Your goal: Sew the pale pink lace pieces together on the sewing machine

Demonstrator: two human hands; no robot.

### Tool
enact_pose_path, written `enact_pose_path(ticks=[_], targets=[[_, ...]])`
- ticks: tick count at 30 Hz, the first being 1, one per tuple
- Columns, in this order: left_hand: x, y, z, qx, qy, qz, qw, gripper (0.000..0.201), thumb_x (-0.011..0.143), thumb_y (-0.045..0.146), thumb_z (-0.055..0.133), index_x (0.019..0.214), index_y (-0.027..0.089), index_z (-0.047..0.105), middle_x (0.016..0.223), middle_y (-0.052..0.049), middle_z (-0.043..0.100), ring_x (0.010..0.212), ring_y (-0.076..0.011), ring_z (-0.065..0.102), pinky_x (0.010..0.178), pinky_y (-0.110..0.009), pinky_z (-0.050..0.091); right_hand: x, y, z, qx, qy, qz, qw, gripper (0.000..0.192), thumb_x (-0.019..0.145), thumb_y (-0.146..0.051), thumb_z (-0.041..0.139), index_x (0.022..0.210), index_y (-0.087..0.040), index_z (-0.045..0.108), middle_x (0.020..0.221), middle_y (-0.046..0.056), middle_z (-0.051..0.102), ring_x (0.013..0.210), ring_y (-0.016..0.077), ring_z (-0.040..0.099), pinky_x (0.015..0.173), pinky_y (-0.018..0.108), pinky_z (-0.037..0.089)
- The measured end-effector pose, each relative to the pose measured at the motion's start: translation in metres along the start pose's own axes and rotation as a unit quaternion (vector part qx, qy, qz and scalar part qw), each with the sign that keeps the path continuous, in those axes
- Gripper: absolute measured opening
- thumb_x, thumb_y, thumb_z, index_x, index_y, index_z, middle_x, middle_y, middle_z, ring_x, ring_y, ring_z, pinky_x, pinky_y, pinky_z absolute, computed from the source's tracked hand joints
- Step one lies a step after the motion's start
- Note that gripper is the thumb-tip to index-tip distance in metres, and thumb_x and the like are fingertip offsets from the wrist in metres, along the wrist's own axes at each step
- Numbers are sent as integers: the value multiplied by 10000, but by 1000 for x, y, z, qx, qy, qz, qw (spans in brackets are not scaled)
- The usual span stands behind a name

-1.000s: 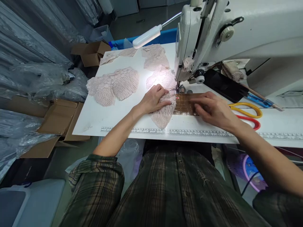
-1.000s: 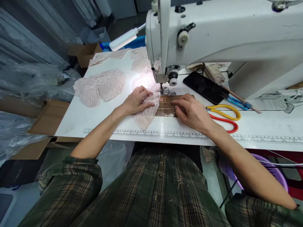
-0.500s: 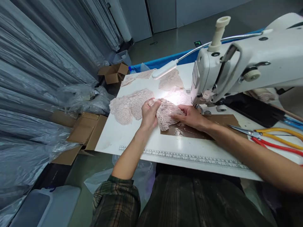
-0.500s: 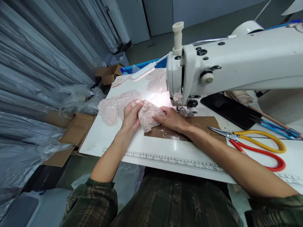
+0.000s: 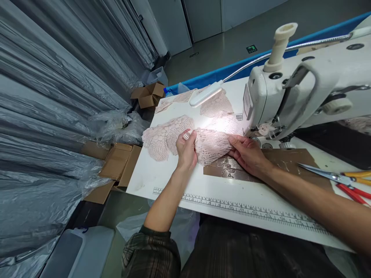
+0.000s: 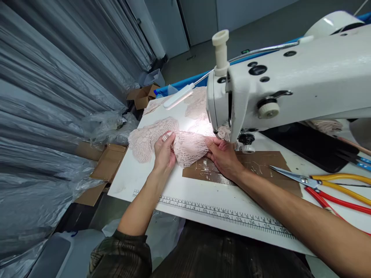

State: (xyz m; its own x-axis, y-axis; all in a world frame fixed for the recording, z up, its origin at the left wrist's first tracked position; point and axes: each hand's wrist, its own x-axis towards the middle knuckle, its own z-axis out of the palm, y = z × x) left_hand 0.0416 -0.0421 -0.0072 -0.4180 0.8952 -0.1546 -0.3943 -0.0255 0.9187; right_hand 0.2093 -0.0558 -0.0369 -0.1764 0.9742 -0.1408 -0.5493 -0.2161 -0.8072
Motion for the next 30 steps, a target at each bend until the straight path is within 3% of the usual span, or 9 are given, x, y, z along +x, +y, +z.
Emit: enact_pose_path(ticks=[3, 7, 17, 21, 30], targets=[[-1, 1, 0, 12, 10, 5, 1000, 510, 619, 216, 939, 1009, 152, 617, 762, 2, 705, 726, -130, 694, 719, -230, 525, -1, -1, -2, 22, -18, 8, 1000, 193, 809, -382, 766, 882, -207, 726, 934, 77, 773, 1123, 262, 695, 1037, 470, 563], [-2, 0, 0, 28, 10, 4, 1000, 562, 600, 257, 947, 1035, 155, 605, 763, 7, 703, 703, -123, 684, 715, -230, 517, 0, -2, -3, 55, -19, 27, 998, 129, 746, -193, 672, 871, -214, 700, 925, 61, 770, 1124, 263, 694, 1053, 484, 555], [-7, 2, 0, 42, -5, -3, 999, 583, 587, 256, 935, 1051, 156, 597, 748, 9, 708, 661, -110, 664, 714, -229, 511, 1, -2, -2, 59, -8, 35, 998, 155, 722, -176, 618, 869, -217, 643, 938, 74, 762, 1118, 267, 693, 1036, 483, 555], [-5, 1, -1, 43, -9, 2, 999, 570, 596, 245, 914, 1060, 154, 595, 747, 7, 715, 650, -104, 662, 707, -225, 508, 1, -3, -2, 42, -24, 36, 998, 240, 683, -199, 589, 915, -217, 648, 958, 90, 759, 1124, 286, 685, 1031, 512, 547], [3, -3, -2, 58, -3, 16, 998, 531, 582, 229, 915, 1005, 165, 602, 701, 27, 695, 624, -106, 659, 670, -215, 513, 0, -10, -5, 26, -36, 53, 998, 630, 503, -190, 518, 1106, -202, 698, 823, 76, 736, 1077, 308, 671, 1049, 564, 520]])
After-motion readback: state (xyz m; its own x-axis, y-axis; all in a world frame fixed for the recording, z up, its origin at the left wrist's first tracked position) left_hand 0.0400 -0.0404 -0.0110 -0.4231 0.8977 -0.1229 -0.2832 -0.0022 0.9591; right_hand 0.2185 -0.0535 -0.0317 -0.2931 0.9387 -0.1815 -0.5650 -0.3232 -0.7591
